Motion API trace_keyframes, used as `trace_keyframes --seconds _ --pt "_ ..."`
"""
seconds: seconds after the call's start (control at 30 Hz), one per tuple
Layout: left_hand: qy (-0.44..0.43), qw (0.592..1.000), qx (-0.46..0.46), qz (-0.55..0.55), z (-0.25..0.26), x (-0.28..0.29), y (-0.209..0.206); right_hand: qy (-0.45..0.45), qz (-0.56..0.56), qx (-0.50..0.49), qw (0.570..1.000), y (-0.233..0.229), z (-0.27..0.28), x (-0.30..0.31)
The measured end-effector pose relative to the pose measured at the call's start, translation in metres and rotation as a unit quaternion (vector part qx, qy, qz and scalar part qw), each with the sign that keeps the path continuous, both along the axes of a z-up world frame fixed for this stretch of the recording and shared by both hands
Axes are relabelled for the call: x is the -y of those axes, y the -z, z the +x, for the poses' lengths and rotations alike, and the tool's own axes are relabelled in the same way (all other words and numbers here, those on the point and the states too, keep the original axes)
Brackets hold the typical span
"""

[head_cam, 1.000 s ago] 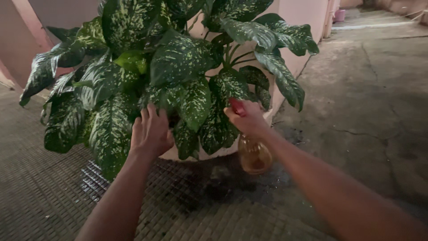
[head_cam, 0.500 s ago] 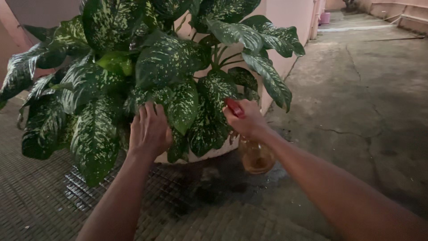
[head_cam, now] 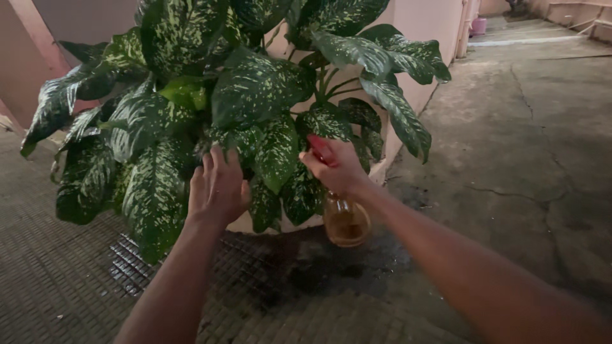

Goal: The person uses a spray bottle to water several potted and ground plants, while touching the leaves by hand.

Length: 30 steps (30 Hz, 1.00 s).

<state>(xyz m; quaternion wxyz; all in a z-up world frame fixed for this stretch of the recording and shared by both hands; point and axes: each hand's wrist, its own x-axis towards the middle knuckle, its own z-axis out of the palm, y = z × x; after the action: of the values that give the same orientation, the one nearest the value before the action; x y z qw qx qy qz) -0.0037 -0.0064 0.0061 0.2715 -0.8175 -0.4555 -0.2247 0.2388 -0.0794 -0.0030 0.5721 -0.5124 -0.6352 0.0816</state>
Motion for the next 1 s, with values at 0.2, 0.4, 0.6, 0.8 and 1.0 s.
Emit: trace_keyframes --seconds 0.2,0.4,0.6,0.8,1.0 --pt "-0.012 0.999 0.009 -0.044 -0.015 0.003 -0.004 0.027 0.061 0.078 0.995 -0.014 -0.018 0.004" --pt "0.012 0.999 0.042 0.003 -0.03 -0.002 -0.006 -0.047 0.064 0.064 0.995 -0.035 -0.049 0.001" --pt "-0.006 0.996 0.066 -0.062 -0.036 0.0 -0.012 -0.028 0.032 0.079 0.996 -0.037 -0.067 -0.002" --pt "0.003 0.992 0.099 -0.075 -0.034 -0.004 -0.007 -0.012 0.031 0.071 0.997 -0.029 -0.062 -0.005" --pt "0.022 0.989 0.135 -0.055 -0.021 -0.021 0.004 -0.017 0.01 0.011 1.0 -0.022 -0.052 -0.005"
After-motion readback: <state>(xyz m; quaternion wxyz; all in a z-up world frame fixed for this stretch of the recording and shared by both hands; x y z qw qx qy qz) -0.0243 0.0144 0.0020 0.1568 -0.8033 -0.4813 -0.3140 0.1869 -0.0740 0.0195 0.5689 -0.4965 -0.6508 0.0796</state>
